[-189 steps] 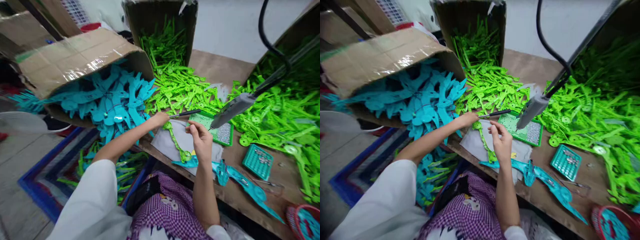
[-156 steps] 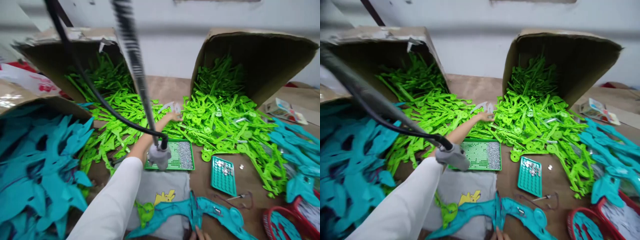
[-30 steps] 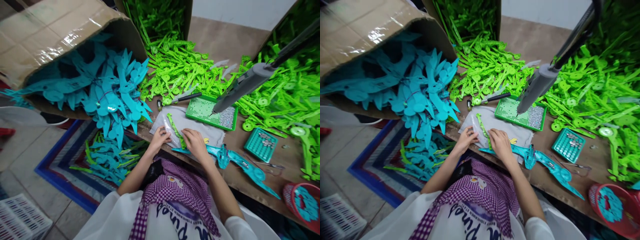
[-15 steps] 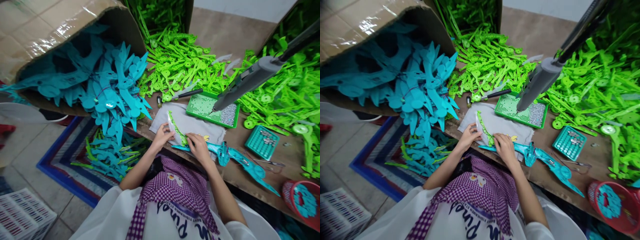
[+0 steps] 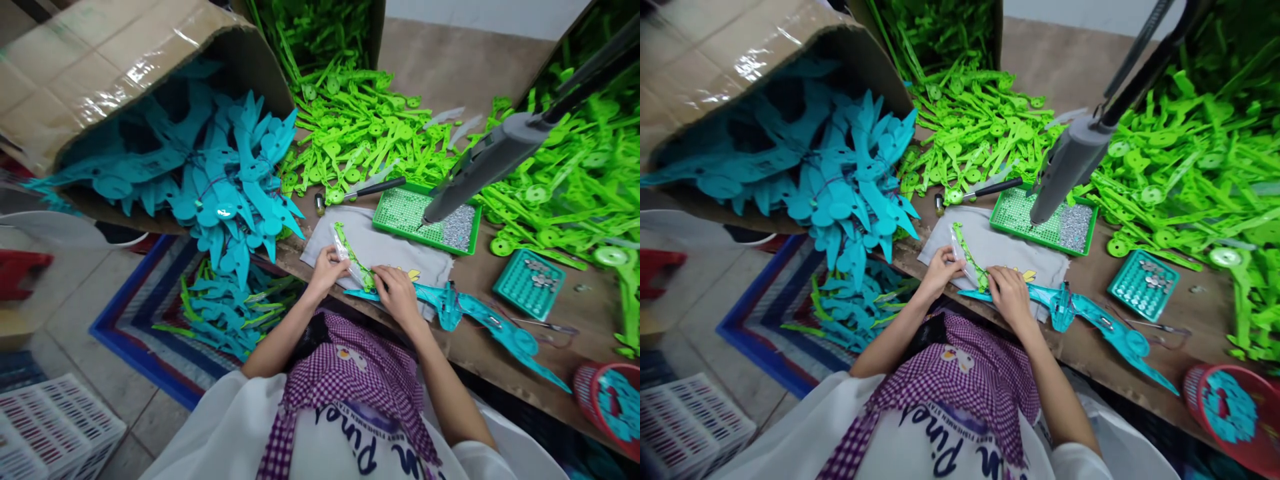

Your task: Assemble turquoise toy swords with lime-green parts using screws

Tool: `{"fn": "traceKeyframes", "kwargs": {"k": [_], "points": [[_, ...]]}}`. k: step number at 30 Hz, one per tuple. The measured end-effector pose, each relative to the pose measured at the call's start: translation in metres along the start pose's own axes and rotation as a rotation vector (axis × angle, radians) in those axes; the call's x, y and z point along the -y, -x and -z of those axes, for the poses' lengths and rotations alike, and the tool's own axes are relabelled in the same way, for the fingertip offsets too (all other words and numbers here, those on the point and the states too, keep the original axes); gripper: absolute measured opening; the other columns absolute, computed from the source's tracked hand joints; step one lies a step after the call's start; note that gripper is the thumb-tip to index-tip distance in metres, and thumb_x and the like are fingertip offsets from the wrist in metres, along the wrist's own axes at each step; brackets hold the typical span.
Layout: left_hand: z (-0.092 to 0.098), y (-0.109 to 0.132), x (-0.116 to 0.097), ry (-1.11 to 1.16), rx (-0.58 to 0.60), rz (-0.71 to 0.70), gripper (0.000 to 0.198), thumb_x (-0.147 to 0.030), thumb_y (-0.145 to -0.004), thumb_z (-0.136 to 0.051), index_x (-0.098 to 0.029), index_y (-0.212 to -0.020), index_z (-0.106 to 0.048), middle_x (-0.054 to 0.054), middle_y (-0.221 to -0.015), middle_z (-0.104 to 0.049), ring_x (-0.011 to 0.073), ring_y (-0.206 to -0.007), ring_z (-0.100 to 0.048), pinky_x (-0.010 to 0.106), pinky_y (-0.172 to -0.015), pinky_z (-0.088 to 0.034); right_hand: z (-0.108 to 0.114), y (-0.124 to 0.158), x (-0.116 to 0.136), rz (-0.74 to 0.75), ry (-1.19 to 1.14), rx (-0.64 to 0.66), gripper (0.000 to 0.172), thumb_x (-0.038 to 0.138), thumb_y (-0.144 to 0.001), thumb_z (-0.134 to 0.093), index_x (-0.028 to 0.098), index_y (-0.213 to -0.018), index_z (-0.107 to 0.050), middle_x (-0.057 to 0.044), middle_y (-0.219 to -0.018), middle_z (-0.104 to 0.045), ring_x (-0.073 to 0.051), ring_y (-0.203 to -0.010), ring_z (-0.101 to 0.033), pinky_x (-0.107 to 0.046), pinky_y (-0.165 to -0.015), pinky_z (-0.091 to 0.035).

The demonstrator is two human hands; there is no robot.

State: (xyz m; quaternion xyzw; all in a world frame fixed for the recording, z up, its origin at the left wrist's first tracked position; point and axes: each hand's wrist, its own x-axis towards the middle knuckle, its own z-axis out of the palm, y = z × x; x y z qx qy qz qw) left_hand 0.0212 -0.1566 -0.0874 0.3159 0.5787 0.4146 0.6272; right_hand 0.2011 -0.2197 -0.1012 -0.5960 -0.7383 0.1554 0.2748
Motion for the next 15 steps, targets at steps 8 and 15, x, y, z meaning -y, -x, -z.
{"fn": "traceKeyframes", "kwargs": {"k": [8, 15], "points": [[0.0047, 0.005, -0.0048, 0.08, 0.052, 0.048, 0.055, -0.019, -0.061, -0.08, -0.019, -0.104, -0.045, -0.006, -0.077, -0.054, 0.0082, -0.065, -0.06, 0.024, -0.06, -0.058, -0.001, 0.001, 0.0001, 0.009, 0.022, -0.017, 0.031, 0.031, -0.096, -0.04, 0.021, -0.112, -0.064, -0.007, -0.107, -0.07, -0.022, -0.099, -0.061, -0.036, -0.086, -0.041], [0.003, 0.0067, -0.003, 0.002, 0.055, 0.032, 0.057, -0.017, -0.06, -0.081, -0.018, -0.104, -0.045, -0.007, -0.075, -0.051, 0.0081, -0.063, -0.06, 0.025, -0.058, -0.058, -0.0018, 0.0008, -0.0004, 0.011, 0.037, -0.019, 0.031, 0.031, -0.096, -0.041, 0.021, -0.112, -0.064, -0.006, -0.107, -0.07, -0.021, -0.099, -0.061, -0.036, -0.087, -0.04]]}}
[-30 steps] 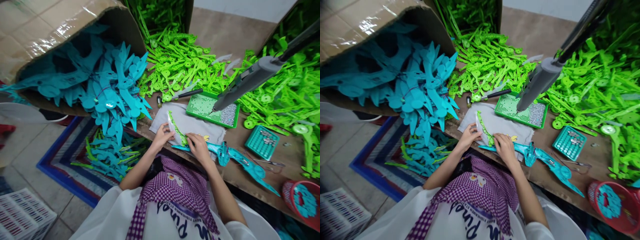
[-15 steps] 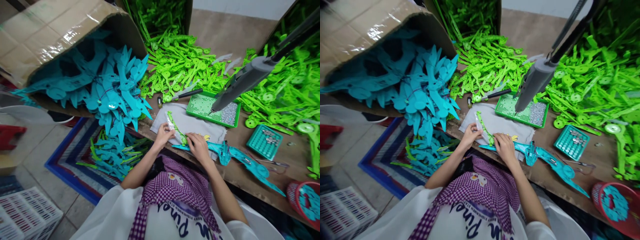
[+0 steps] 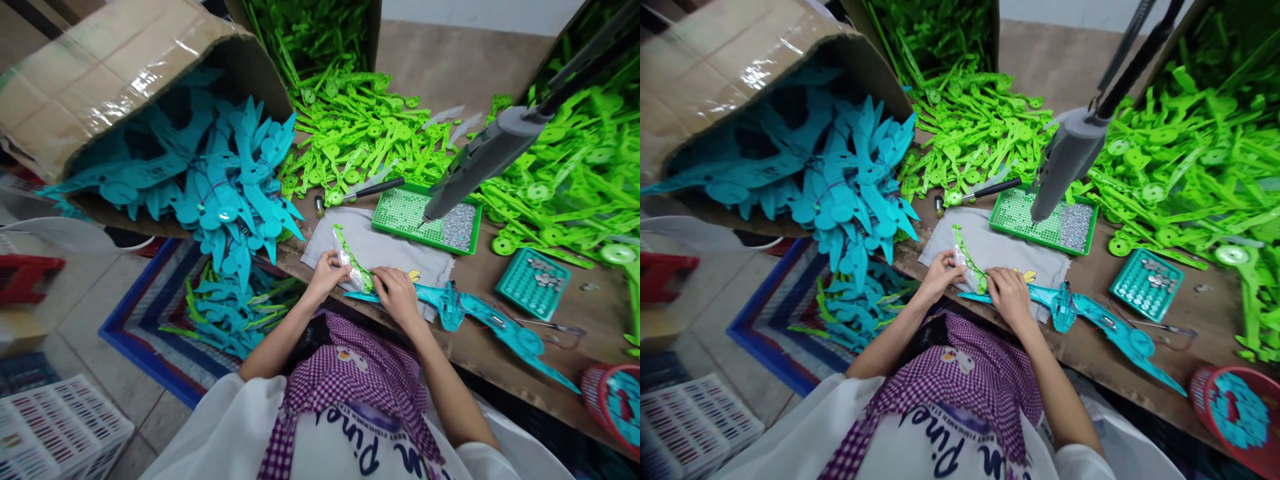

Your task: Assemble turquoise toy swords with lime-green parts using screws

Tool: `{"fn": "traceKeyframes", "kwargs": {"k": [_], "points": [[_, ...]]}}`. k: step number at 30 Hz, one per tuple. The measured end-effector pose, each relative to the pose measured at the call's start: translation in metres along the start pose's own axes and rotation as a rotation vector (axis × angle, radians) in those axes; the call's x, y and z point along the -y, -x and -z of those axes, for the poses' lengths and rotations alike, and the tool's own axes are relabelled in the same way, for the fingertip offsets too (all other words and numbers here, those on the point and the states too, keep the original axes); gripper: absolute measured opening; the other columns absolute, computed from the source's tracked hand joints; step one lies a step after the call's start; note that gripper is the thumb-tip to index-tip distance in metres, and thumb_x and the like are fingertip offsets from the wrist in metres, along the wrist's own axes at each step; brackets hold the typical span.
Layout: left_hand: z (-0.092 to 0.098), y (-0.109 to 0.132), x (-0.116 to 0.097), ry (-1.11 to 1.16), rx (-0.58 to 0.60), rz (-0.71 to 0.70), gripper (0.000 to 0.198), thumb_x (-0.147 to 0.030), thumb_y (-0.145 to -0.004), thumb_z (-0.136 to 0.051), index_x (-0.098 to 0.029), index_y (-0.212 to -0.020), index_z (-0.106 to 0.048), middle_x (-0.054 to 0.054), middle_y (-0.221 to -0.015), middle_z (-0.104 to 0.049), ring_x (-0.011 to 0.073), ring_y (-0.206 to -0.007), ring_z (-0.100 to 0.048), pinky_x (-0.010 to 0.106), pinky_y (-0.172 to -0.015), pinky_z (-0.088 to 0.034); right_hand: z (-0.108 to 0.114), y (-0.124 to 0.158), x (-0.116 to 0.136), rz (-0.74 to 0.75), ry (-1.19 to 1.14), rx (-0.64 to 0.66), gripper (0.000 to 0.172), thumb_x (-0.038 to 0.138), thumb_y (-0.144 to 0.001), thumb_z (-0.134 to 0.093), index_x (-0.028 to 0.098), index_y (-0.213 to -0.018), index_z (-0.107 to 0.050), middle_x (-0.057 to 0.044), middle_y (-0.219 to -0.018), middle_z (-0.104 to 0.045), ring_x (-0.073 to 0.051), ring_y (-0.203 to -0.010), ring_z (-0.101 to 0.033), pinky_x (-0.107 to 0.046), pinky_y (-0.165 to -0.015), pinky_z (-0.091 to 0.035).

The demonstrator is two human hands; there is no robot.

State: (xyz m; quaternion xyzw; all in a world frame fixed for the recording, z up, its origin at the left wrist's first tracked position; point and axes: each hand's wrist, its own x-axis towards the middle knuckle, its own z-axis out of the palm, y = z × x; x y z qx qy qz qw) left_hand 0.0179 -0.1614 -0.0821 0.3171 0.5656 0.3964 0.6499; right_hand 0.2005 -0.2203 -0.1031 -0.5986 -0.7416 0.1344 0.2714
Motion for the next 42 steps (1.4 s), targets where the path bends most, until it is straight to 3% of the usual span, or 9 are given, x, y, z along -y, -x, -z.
{"fn": "traceKeyframes", "kwargs": {"k": [9, 14, 17, 19, 24, 27, 31, 35, 42], "points": [[0.002, -0.003, 0.007, -0.131, -0.008, -0.054, 0.074, -0.024, -0.063, -0.08, -0.019, -0.125, -0.04, -0.006, -0.076, -0.05, 0.0087, -0.059, -0.058, 0.027, -0.06, -0.055, 0.002, 0.0, 0.003, 0.021, 0.023, 0.017, 0.03, 0.03, -0.096, -0.04, 0.021, -0.112, -0.064, -0.007, -0.108, -0.07, -0.021, -0.099, -0.061, -0.036, -0.086, -0.039], [0.014, 0.008, -0.002, -0.567, 0.066, -0.243, 0.074, -0.034, -0.072, -0.074, -0.021, -0.138, -0.041, -0.002, -0.075, -0.056, 0.0159, -0.066, -0.062, 0.033, -0.076, -0.053, 0.004, 0.005, 0.001, 0.023, -0.02, 0.018, 0.03, 0.029, -0.095, -0.041, 0.022, -0.112, -0.064, -0.007, -0.107, -0.069, -0.021, -0.1, -0.061, -0.036, -0.088, -0.04], [0.02, 0.012, -0.008, -0.797, 0.042, -0.438, 0.062, -0.039, -0.075, -0.07, -0.022, -0.131, -0.052, 0.008, -0.11, -0.058, 0.0244, -0.102, -0.06, 0.037, -0.097, -0.044, 0.004, 0.008, -0.001, 0.038, -0.029, 0.024, 0.029, 0.029, -0.095, -0.042, 0.021, -0.114, -0.063, -0.007, -0.109, -0.069, -0.021, -0.103, -0.06, -0.037, -0.09, -0.041], [0.022, 0.011, -0.009, -0.912, 0.064, -0.531, 0.058, -0.042, -0.077, -0.068, -0.022, -0.13, -0.053, 0.012, -0.136, -0.045, 0.0281, -0.124, -0.047, 0.039, -0.107, -0.034, 0.004, 0.011, -0.001, 0.041, -0.029, 0.028, 0.029, 0.029, -0.095, -0.043, 0.021, -0.114, -0.063, -0.007, -0.109, -0.069, -0.021, -0.104, -0.06, -0.037, -0.091, -0.041], [0.027, 0.006, -0.007, -1.091, 0.092, -0.577, 0.057, -0.045, -0.079, -0.066, -0.024, -0.13, -0.052, 0.012, -0.147, -0.038, 0.0316, -0.128, -0.041, 0.045, -0.108, -0.027, 0.011, 0.014, 0.002, 0.039, -0.024, 0.069, 0.029, 0.029, -0.095, -0.043, 0.02, -0.114, -0.063, -0.008, -0.111, -0.068, -0.022, -0.105, -0.06, -0.04, -0.093, -0.041], [0.027, 0.005, -0.007, -1.177, 0.079, -0.577, 0.057, -0.047, -0.079, -0.065, -0.024, -0.129, -0.052, 0.013, -0.147, -0.039, 0.0328, -0.121, -0.045, 0.047, -0.103, -0.03, 0.021, -0.004, 0.014, 0.041, -0.056, 0.07, 0.029, 0.029, -0.095, -0.043, 0.021, -0.113, -0.064, -0.008, -0.113, -0.068, -0.023, -0.108, -0.058, -0.041, -0.095, -0.04], [0.024, 0.006, -0.011, -1.284, 0.065, -0.597, 0.059, -0.049, -0.079, -0.064, -0.024, -0.13, -0.051, 0.013, -0.147, -0.039, 0.0342, -0.121, -0.042, 0.047, -0.099, -0.031, 0.017, -0.066, 0.041, -0.023, -0.157, 0.034, 0.031, 0.027, -0.095, -0.042, 0.02, -0.116, -0.063, -0.008, -0.117, -0.066, -0.022, -0.109, -0.058, -0.037, -0.095, -0.04], [0.02, 0.007, -0.019, -1.409, 0.095, -0.565, 0.053, -0.046, -0.083, -0.059, -0.021, -0.129, -0.05, 0.014, -0.147, -0.038, 0.0335, -0.118, -0.043, 0.05, -0.094, -0.033, -0.009, -0.122, 0.058, -0.059, -0.085, 0.241, 0.04, 0.013, -0.09, -0.037, 0.019, -0.122, -0.06, -0.006, -0.127, -0.062, -0.022, -0.115, -0.055, -0.036, -0.096, -0.039], [0.02, 0.008, -0.022, -1.49, 0.088, -0.582, 0.043, -0.04, -0.088, -0.052, -0.018, -0.125, -0.051, 0.015, -0.145, -0.039, 0.0307, -0.119, -0.043, 0.048, -0.091, -0.034, -0.021, -0.125, 0.061, -0.071, 0.138, 0.387, 0.039, 0.018, -0.088, -0.04, 0.026, -0.123, -0.057, -0.007, -0.135, -0.054, -0.024, -0.124, -0.045, -0.043, -0.093, -0.036]]}}
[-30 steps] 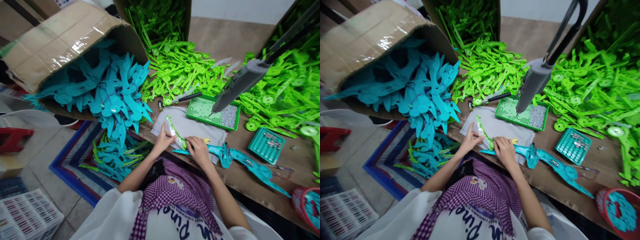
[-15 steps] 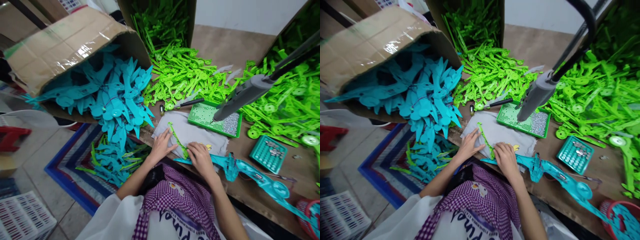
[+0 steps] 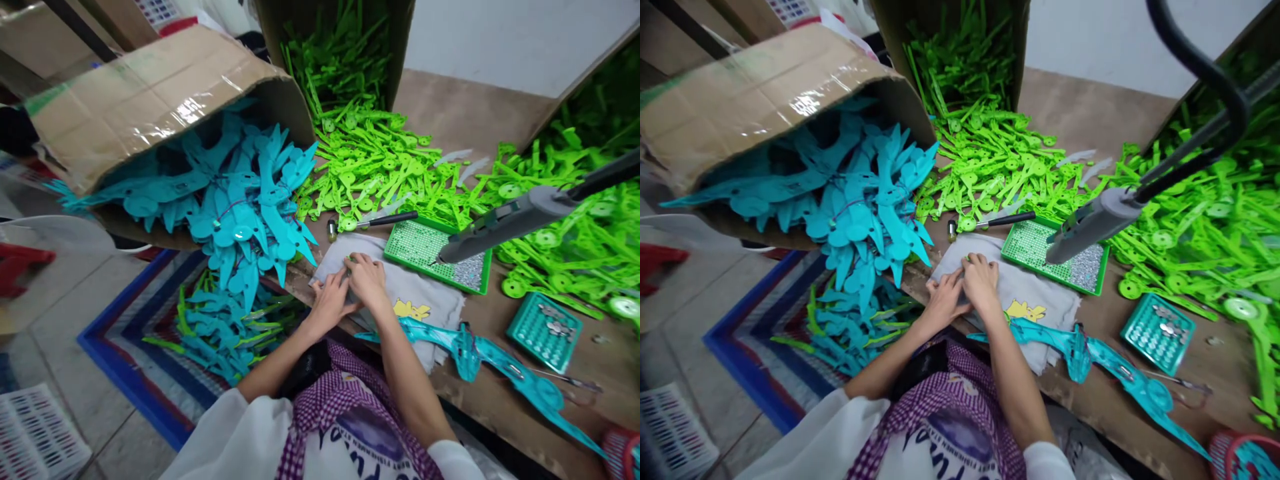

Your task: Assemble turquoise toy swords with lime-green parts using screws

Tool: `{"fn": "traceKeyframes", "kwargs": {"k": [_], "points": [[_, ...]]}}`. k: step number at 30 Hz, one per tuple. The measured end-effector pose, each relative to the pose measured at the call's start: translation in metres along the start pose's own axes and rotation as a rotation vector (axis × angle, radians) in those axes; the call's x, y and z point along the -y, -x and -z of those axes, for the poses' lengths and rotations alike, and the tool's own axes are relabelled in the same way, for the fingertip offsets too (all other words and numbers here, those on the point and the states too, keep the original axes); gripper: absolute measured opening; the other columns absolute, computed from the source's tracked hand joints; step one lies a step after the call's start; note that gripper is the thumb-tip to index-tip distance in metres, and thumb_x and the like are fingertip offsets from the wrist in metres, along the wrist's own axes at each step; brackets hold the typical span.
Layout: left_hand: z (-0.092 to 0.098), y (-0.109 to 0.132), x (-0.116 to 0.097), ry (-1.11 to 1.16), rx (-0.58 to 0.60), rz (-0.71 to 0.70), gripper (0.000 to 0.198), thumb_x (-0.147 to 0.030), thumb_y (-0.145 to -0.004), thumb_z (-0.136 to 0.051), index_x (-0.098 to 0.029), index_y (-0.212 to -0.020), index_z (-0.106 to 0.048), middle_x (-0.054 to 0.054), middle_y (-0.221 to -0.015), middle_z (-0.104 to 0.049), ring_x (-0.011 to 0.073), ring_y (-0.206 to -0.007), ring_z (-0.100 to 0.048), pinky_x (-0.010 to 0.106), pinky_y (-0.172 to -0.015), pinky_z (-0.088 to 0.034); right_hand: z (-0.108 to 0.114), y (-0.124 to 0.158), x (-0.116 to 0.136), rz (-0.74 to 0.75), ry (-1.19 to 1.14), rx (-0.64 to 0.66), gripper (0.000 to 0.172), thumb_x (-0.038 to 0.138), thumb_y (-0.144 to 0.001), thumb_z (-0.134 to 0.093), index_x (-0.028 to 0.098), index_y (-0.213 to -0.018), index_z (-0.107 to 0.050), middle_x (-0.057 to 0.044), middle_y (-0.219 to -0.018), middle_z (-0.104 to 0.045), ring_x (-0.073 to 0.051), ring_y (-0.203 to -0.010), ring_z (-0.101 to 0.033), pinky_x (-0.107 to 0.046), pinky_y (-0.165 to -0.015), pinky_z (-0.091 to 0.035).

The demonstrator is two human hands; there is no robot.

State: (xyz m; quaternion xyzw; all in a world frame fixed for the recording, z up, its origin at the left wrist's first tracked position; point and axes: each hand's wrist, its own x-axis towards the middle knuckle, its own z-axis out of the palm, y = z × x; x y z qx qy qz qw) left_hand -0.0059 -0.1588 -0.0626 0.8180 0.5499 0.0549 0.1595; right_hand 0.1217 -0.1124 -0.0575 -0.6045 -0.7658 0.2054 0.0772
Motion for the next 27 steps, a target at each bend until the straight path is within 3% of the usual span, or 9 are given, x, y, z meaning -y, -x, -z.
{"fn": "traceKeyframes", "kwargs": {"k": [4, 8, 12, 15, 20, 23, 27], "points": [[-0.01, 0.001, 0.008, 0.077, -0.076, -0.005, 0.044, -0.04, -0.086, -0.058, -0.019, -0.124, -0.053, 0.014, -0.141, -0.044, 0.0302, -0.119, -0.044, 0.046, -0.094, -0.032, -0.006, 0.005, -0.003, -0.005, -0.015, 0.003, 0.045, 0.017, -0.088, -0.038, 0.028, -0.129, -0.053, -0.006, -0.14, -0.051, -0.024, -0.132, -0.038, -0.047, -0.097, -0.035], [-0.024, 0.0, 0.018, 0.171, -0.127, 0.02, 0.045, -0.044, -0.085, -0.059, -0.023, -0.124, -0.054, 0.012, -0.141, -0.044, 0.0302, -0.118, -0.045, 0.046, -0.092, -0.032, -0.007, 0.007, -0.01, 0.027, -0.135, -0.01, 0.053, 0.012, -0.089, -0.032, 0.02, -0.141, -0.041, -0.008, -0.148, -0.041, -0.024, -0.137, -0.033, -0.044, -0.102, -0.035], [-0.036, 0.0, 0.024, 0.249, -0.245, 0.069, 0.054, -0.05, -0.078, -0.066, -0.027, -0.125, -0.054, 0.013, -0.141, -0.042, 0.0325, -0.117, -0.046, 0.049, -0.093, -0.033, 0.018, 0.008, -0.017, 0.108, -0.276, -0.191, 0.047, 0.021, -0.093, -0.034, 0.015, -0.137, -0.046, -0.011, -0.141, -0.048, -0.023, -0.13, -0.043, -0.04, -0.103, -0.039], [-0.043, 0.002, 0.026, 0.306, -0.455, 0.074, 0.056, -0.047, -0.078, -0.067, -0.024, -0.126, -0.05, 0.014, -0.133, -0.047, 0.0309, -0.116, -0.048, 0.05, -0.096, -0.035, 0.046, -0.002, -0.022, 0.157, -0.303, -0.303, 0.042, 0.024, -0.093, -0.037, 0.019, -0.131, -0.052, -0.01, -0.13, -0.057, -0.022, -0.121, -0.051, -0.039, -0.102, -0.041], [-0.048, 0.003, 0.026, 0.382, -0.837, 0.008, 0.029, -0.024, -0.084, -0.062, -0.018, -0.111, -0.053, 0.01, -0.105, -0.057, 0.0214, -0.103, -0.058, 0.039, -0.089, -0.048, 0.075, -0.057, -0.041, 0.129, -0.117, -0.347, 0.038, 0.021, -0.092, -0.036, 0.018, -0.123, -0.059, -0.01, -0.121, -0.062, -0.023, -0.11, -0.058, -0.036, -0.093, -0.046], [-0.05, 0.003, 0.025, 0.421, -0.899, -0.042, 0.017, -0.015, -0.086, -0.058, -0.017, -0.102, -0.055, 0.004, -0.087, -0.06, 0.0153, -0.085, -0.061, 0.03, -0.076, -0.052, 0.078, -0.101, -0.052, 0.024, 0.096, -0.324, 0.038, 0.017, -0.091, -0.035, 0.016, -0.116, -0.064, -0.012, -0.116, -0.065, -0.027, -0.107, -0.058, -0.039, -0.09, -0.046], [-0.056, 0.006, 0.027, 0.453, -0.903, -0.121, 0.016, -0.013, -0.087, -0.057, -0.018, -0.101, -0.055, 0.002, -0.079, -0.062, 0.0127, -0.074, -0.062, 0.026, -0.069, -0.053, 0.07, -0.15, -0.055, 0.146, 0.295, -0.257, 0.044, 0.009, -0.087, -0.039, 0.019, -0.126, -0.057, -0.012, -0.137, -0.052, -0.026, -0.122, -0.049, -0.04, -0.095, -0.041]]}}
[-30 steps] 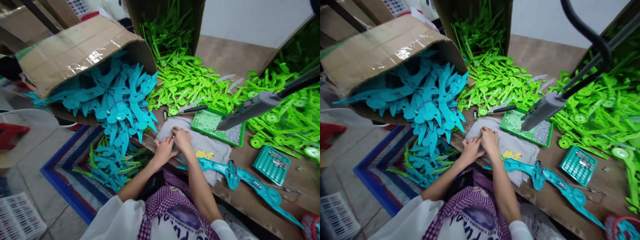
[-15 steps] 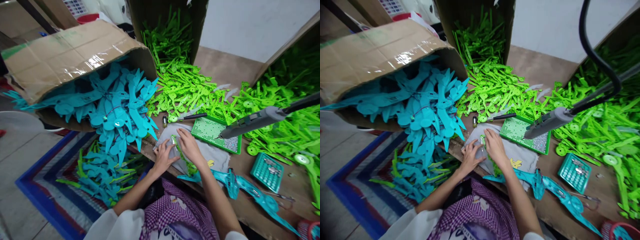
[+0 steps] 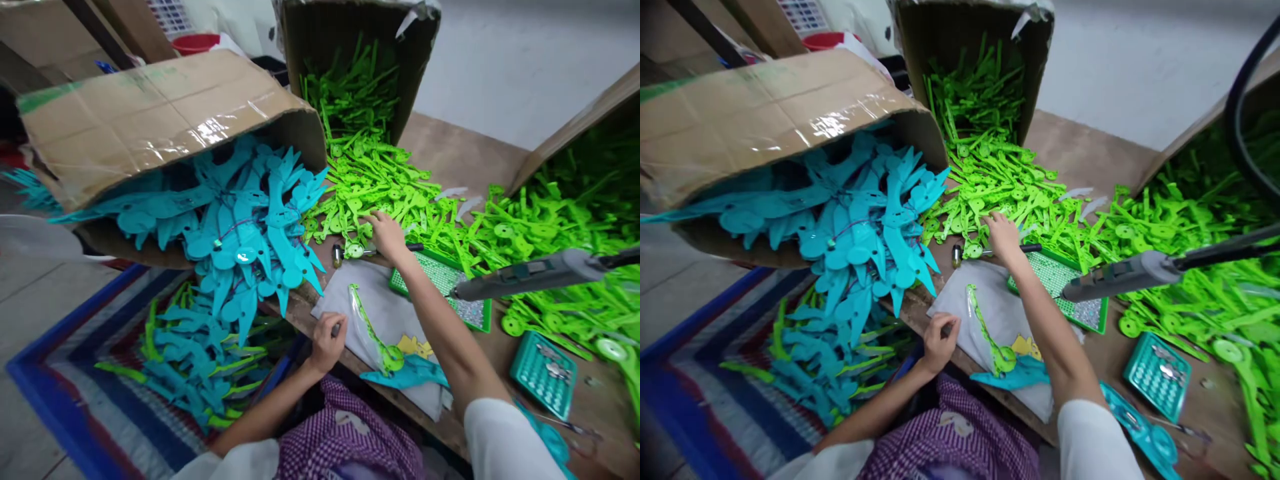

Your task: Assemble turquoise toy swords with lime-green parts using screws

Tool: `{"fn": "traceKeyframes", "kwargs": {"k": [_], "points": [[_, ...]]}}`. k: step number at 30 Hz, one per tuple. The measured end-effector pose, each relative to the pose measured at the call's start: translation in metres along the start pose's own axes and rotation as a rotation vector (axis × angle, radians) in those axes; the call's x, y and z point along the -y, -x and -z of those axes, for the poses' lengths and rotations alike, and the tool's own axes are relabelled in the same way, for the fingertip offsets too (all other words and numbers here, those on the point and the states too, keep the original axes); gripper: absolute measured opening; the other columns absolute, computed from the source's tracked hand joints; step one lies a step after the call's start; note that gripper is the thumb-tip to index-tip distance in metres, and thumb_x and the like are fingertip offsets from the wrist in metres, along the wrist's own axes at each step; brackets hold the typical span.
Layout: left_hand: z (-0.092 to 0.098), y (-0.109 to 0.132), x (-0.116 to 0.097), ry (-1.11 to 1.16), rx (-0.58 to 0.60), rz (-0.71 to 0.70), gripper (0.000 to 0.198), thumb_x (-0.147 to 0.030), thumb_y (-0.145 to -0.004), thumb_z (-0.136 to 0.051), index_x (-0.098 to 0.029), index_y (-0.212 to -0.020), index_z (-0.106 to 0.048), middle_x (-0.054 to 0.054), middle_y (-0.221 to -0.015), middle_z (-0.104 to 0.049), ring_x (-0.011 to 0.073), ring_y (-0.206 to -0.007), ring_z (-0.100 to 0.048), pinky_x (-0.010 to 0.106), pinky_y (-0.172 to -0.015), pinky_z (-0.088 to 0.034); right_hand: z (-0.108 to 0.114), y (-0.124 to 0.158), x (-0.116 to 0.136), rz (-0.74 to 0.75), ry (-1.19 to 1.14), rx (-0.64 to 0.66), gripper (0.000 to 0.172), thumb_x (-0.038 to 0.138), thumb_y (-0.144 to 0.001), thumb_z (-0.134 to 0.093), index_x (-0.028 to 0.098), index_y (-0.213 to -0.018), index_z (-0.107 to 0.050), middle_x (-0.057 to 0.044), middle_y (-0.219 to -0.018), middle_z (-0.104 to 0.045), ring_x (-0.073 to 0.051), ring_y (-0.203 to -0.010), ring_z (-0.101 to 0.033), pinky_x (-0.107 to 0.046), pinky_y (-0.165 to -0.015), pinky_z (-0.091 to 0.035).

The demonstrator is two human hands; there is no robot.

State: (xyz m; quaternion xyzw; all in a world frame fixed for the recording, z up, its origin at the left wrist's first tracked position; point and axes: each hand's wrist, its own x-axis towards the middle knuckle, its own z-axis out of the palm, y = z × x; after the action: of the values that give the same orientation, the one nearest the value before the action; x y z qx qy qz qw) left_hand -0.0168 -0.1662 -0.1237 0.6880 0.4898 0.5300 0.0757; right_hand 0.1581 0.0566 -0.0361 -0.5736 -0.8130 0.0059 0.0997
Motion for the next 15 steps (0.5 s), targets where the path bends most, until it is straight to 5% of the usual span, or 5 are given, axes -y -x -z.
{"fn": "traceKeyframes", "kwargs": {"k": [3, 6, 9, 15], "points": [[0.0, 0.003, 0.001, 0.014, 0.031, -0.014, 0.016, -0.011, -0.086, -0.057, -0.018, -0.101, -0.055, 0.003, -0.081, -0.063, 0.013, -0.076, -0.063, 0.027, -0.07, -0.055, -0.009, -0.02, -0.004, 0.124, 0.144, 0.084, 0.04, 0.006, -0.086, -0.039, 0.016, -0.117, -0.061, -0.013, -0.139, -0.05, -0.027, -0.13, -0.041, -0.047, -0.105, -0.028], [0.002, 0.002, 0.0, 0.006, 0.063, -0.031, 0.015, -0.009, -0.086, -0.056, -0.018, -0.099, -0.056, 0.003, -0.082, -0.062, 0.0131, -0.077, -0.062, 0.027, -0.07, -0.055, -0.004, -0.024, -0.015, 0.15, 0.225, 0.094, 0.032, 0.007, -0.087, -0.038, 0.015, -0.106, -0.063, -0.012, -0.108, -0.068, -0.024, -0.112, -0.056, -0.048, -0.108, -0.018], [0.004, 0.0, -0.002, 0.007, 0.083, -0.062, 0.016, -0.009, -0.087, -0.054, -0.018, -0.1, -0.057, 0.004, -0.084, -0.062, 0.0131, -0.078, -0.062, 0.027, -0.07, -0.055, 0.015, -0.012, -0.027, 0.115, 0.258, -0.01, 0.022, 0.016, -0.089, -0.044, 0.018, -0.102, -0.061, -0.008, -0.092, -0.07, -0.023, -0.093, -0.062, -0.05, -0.107, -0.014], [0.004, 0.005, 0.002, 0.025, 0.135, -0.056, 0.023, -0.009, -0.089, -0.053, -0.02, -0.107, -0.061, 0.005, -0.087, -0.063, 0.014, -0.081, -0.063, 0.028, -0.073, -0.055, 0.048, 0.025, -0.037, 0.042, 0.164, -0.23, 0.02, 0.022, -0.093, -0.042, 0.02, -0.102, -0.06, -0.01, -0.102, -0.068, -0.024, -0.102, -0.059, -0.05, -0.107, -0.015]]}}
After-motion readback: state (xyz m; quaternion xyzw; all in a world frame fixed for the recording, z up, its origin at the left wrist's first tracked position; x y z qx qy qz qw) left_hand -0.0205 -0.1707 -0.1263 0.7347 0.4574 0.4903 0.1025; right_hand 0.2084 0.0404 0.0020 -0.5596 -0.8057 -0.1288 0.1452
